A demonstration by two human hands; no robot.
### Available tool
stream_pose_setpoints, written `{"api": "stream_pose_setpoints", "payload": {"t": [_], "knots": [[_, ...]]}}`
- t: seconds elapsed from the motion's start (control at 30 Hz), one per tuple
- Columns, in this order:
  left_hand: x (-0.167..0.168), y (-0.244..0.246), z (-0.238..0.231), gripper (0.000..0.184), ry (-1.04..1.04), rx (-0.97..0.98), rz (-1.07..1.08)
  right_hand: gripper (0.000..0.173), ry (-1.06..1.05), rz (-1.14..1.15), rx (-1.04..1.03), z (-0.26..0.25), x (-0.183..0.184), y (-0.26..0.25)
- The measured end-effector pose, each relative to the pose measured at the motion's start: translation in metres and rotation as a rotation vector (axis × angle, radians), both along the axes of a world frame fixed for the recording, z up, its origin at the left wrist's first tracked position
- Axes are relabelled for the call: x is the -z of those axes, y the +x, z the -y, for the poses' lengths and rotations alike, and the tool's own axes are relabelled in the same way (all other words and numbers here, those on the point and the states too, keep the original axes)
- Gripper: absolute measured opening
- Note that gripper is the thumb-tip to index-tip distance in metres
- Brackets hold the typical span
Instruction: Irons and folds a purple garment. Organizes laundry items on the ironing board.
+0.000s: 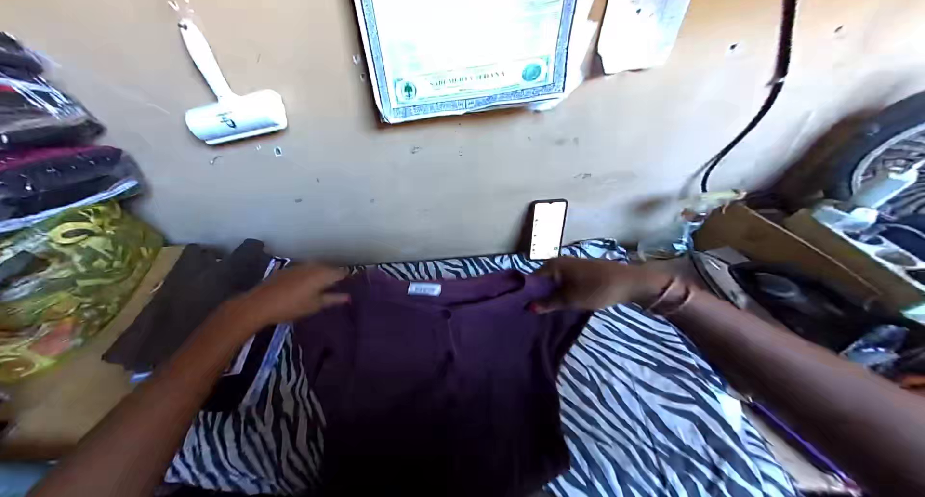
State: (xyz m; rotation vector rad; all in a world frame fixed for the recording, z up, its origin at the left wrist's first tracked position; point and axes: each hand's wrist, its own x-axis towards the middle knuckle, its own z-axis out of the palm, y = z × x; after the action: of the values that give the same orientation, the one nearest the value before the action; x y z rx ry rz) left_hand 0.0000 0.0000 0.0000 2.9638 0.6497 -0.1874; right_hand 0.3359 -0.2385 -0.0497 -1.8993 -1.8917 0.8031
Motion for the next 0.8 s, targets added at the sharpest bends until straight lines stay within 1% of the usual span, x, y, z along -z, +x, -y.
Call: {"api": "stream_pose_setpoints", "payload": {"t": [0.03,0.1,0.17,0.23,0.3,0.33,0.4,0.47,0.53,0.57,0.63,0.67,0.73,0.77,0.8], "knots": [[-0.013,0.007,-0.010,0.027,0.045,0.081,0.127,0.011,0.076,-0.025,0.019,0.004,-0.016,0.010],[-0.039,0.026,-0.024,0.018,0.111,0.235,0.325,0.006,0.213,-0.004,0.078,0.019,-0.039,0.026],[-0.063,0.048,-0.027,0.012,0.158,0.290,0.446,0.006,0.311,0.081,0.187,0.038,-0.054,0.046],[-0.078,0.070,-0.026,0.011,0.172,0.319,0.529,0.007,0.436,0.206,0.325,0.060,-0.063,0.067],[-0.084,0.088,-0.022,0.018,0.155,0.336,0.619,0.003,0.592,0.299,0.430,0.086,-0.075,0.078],[-0.085,0.095,-0.020,0.020,0.140,0.337,0.657,0.002,0.678,0.328,0.422,0.101,-0.083,0.080],[-0.079,0.103,-0.020,0.017,0.083,0.334,0.724,0.004,0.829,0.310,0.353,0.129,-0.099,0.070],[-0.062,0.109,-0.028,0.013,-0.027,0.327,0.753,0.009,0.937,0.164,0.243,0.144,-0.099,0.043],[-0.029,0.114,-0.044,0.013,-0.129,0.330,0.784,0.014,0.967,0.003,0.152,0.138,-0.078,-0.006],[-0.009,0.118,-0.054,0.014,-0.142,0.318,0.804,0.018,0.949,-0.057,0.094,0.124,-0.059,-0.035],[0.032,0.122,-0.078,0.016,-0.061,0.207,0.794,0.026,0.898,-0.091,-0.010,0.079,-0.004,-0.100],[0.051,0.119,-0.093,0.017,-0.007,0.119,0.742,0.027,0.840,-0.085,-0.090,0.058,0.028,-0.132],[0.086,0.096,-0.119,0.030,0.041,-0.075,0.607,0.036,0.623,-0.113,-0.276,0.039,0.092,-0.181],[0.102,0.078,-0.124,0.037,0.023,-0.145,0.569,0.039,0.528,-0.147,-0.299,0.041,0.120,-0.194],[0.120,0.057,-0.121,0.041,0.010,-0.201,0.549,0.034,0.467,-0.209,-0.251,0.048,0.145,-0.196]]}}
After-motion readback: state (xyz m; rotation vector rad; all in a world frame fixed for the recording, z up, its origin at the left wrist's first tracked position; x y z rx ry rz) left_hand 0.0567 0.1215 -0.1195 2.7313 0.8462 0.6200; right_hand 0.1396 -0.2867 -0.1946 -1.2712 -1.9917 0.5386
